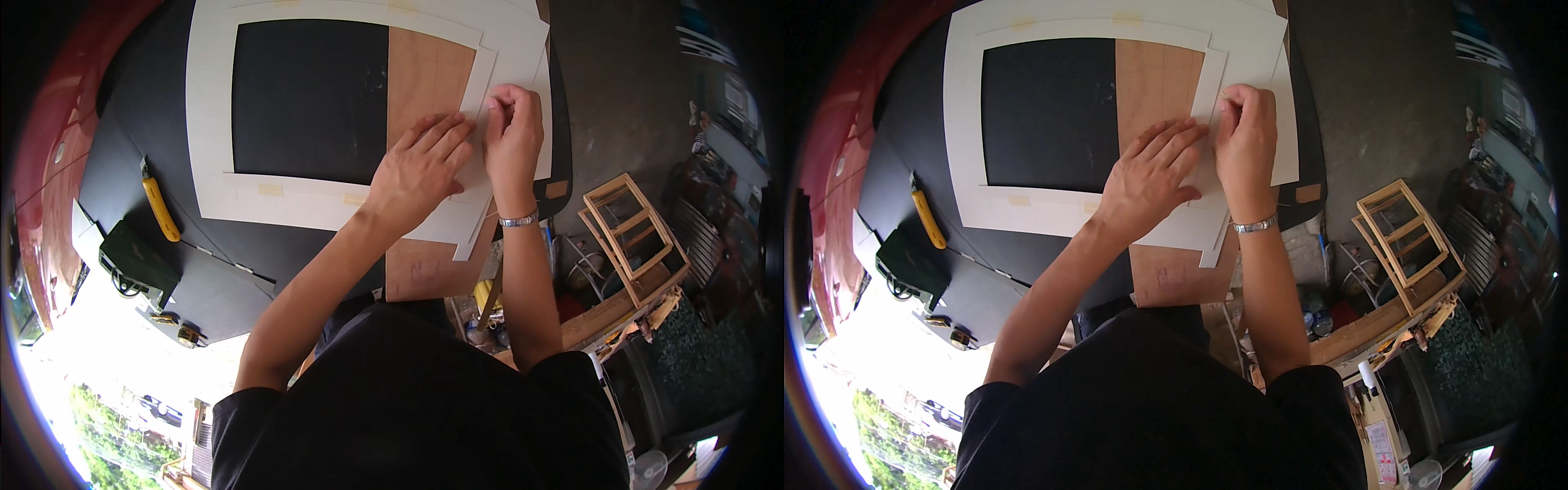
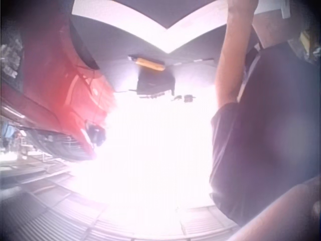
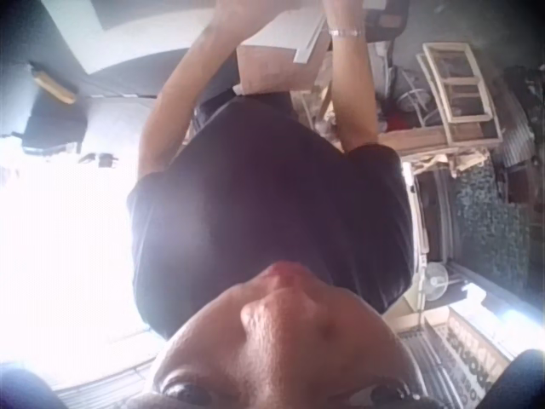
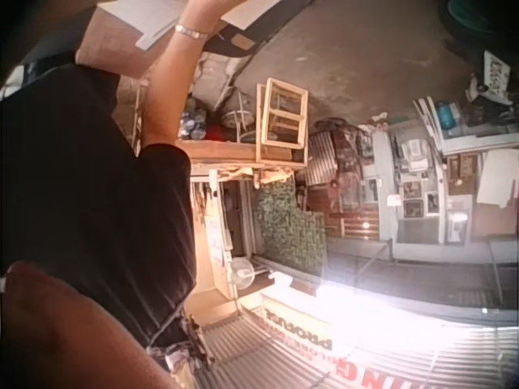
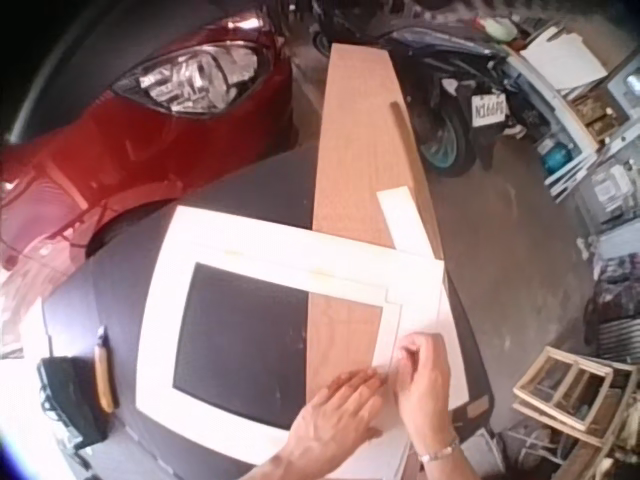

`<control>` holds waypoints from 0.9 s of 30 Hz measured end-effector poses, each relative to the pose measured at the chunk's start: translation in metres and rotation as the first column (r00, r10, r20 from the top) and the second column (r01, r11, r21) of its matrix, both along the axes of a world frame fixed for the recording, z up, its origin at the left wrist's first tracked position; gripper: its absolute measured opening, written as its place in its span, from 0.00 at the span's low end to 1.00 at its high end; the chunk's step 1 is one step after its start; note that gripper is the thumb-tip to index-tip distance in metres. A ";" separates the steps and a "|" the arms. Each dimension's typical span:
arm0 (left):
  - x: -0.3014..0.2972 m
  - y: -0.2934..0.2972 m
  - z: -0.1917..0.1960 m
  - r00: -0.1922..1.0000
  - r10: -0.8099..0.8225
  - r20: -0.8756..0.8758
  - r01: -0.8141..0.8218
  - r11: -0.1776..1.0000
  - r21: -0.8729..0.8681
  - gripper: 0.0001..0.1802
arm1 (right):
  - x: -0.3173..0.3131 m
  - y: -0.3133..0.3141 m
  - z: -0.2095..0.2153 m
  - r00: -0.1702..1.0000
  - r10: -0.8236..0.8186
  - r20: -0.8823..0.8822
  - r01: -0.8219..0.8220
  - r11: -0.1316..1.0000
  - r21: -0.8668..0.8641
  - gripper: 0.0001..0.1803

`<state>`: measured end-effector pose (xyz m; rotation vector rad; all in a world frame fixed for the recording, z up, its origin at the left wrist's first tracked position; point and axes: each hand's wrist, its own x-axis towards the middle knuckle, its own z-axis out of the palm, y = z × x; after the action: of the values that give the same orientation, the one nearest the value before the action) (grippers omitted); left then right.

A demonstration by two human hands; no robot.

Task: The person assembles a white rectangular frame by attaching black strips to its edges using a utility knife and tape. They repeatedly align, cut, and secure the strips while adjusting the frame on a work surface.

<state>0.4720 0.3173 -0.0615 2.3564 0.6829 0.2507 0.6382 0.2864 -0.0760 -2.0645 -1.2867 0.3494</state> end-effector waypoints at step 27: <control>-0.015 -0.027 0.052 0.798 0.588 0.128 -0.228 0.493 -0.839 0.14 | -0.010 -0.066 0.093 0.841 0.246 -0.482 -0.332 0.938 -0.099 0.06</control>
<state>0.4569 0.2906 -0.0099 1.1733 0.9185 0.5111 0.6284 0.2201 0.0166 -1.7628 -1.2946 1.0676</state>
